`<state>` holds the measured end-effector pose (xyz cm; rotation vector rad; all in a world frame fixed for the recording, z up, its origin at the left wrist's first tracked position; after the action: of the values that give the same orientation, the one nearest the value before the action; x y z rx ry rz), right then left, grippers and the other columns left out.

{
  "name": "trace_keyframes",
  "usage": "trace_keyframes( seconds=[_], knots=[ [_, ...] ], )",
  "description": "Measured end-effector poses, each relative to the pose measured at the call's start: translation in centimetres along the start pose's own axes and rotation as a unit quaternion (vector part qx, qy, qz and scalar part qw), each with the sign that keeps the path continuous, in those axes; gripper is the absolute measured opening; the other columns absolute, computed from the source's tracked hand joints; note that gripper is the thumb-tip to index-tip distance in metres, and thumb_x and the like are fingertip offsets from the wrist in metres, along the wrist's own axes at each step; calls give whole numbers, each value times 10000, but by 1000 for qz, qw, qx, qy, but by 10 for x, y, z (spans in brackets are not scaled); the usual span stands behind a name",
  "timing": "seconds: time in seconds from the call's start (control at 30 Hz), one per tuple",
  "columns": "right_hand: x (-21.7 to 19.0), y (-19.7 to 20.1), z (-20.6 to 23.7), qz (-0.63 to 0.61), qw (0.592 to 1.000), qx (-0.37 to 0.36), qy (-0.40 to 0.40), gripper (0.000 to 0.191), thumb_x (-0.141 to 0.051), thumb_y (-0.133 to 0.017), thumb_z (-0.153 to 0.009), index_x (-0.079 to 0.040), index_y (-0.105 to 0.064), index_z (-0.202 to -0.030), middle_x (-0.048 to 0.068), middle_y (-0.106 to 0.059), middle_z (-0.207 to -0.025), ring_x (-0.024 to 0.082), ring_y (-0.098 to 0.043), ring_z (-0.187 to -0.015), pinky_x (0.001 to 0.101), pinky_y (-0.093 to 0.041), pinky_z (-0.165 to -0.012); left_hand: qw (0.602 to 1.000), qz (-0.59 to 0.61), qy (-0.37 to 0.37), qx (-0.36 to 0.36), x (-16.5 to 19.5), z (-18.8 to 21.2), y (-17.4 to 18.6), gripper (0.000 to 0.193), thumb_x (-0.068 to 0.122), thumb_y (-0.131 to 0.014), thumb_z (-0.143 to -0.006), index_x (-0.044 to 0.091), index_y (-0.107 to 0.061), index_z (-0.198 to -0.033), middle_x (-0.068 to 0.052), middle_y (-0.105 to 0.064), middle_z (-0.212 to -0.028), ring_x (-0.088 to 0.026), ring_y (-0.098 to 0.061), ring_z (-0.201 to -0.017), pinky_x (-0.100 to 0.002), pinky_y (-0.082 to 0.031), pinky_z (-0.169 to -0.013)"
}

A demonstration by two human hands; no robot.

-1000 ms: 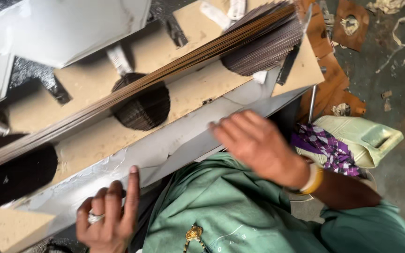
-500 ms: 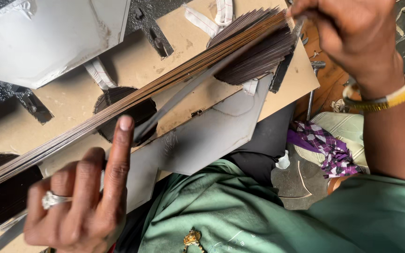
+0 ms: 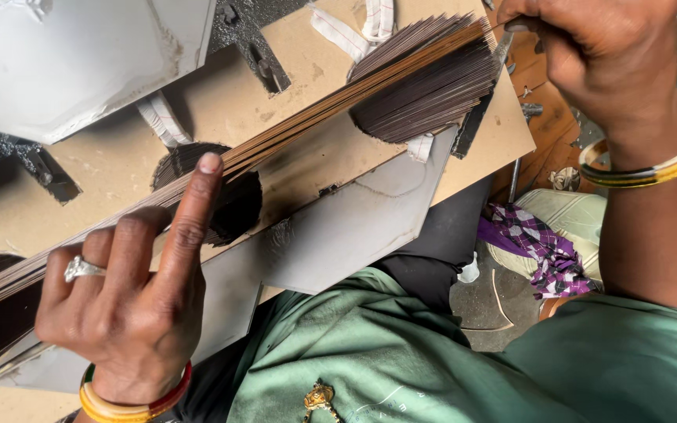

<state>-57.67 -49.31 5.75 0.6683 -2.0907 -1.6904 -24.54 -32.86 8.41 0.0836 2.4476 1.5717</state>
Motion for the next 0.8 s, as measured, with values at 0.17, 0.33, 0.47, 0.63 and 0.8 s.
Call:
trace_keyframes(
  seconds=[0.17,0.33,0.47,0.63,0.8],
  knots=[
    [2,4,-1,-5,1000,1,-4,118,-8,-587,-1014,-51,-683,-1068,95,-677,-990,207,-591,-801,355,-477,-721,999,-35,-10,39,7,0,17,499,95,-708,-1012,382,-711,-1420,61,-576,-702,-84,-360,-524,-284,-301,-553],
    [5,5,-2,-14,1000,4,-3,131,-15,-553,-1040,-49,-664,-1101,98,-665,-1025,205,-595,-842,352,-487,-756,999,-30,-20,18,8,-10,19,586,5,-683,-1030,357,-667,-1498,40,-541,-744,-100,-356,-560,-287,-313,-594],
    [3,6,5,-27,999,17,12,143,-20,-526,-1060,-48,-649,-1127,101,-655,-1053,203,-598,-876,350,-495,-784,998,39,-24,50,3,-7,21,336,25,-629,-1094,156,-668,-1401,1,-566,-844,-135,-421,-647,-291,-353,-662],
    [5,-28,0,-135,990,7,29,158,-27,-493,-1086,-46,-631,-1160,104,-642,-1088,202,-602,-918,347,-505,-819,994,101,-30,30,-16,-3,14,178,37,-690,-886,43,-606,-1043,-85,-530,-874,-234,-549,-777,-378,-481,-771],
    [37,-107,-13,-271,961,-59,-20,174,-33,-459,-1112,-44,-612,-1193,107,-630,-1123,200,-606,-959,345,-514,-854,993,110,-6,39,-38,2,12,216,68,-692,-808,58,-597,-1001,-79,-527,-905,-241,-539,-852,-368,-473,-735]
  ],
)
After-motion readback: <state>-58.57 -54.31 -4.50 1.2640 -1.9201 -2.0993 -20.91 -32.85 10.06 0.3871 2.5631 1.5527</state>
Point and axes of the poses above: each hand's wrist, its own z-axis away from the middle knuckle, its own y-axis out of the back of the hand, x = y × z, the point moved 10 cm from there along -z, towards the middle knuckle
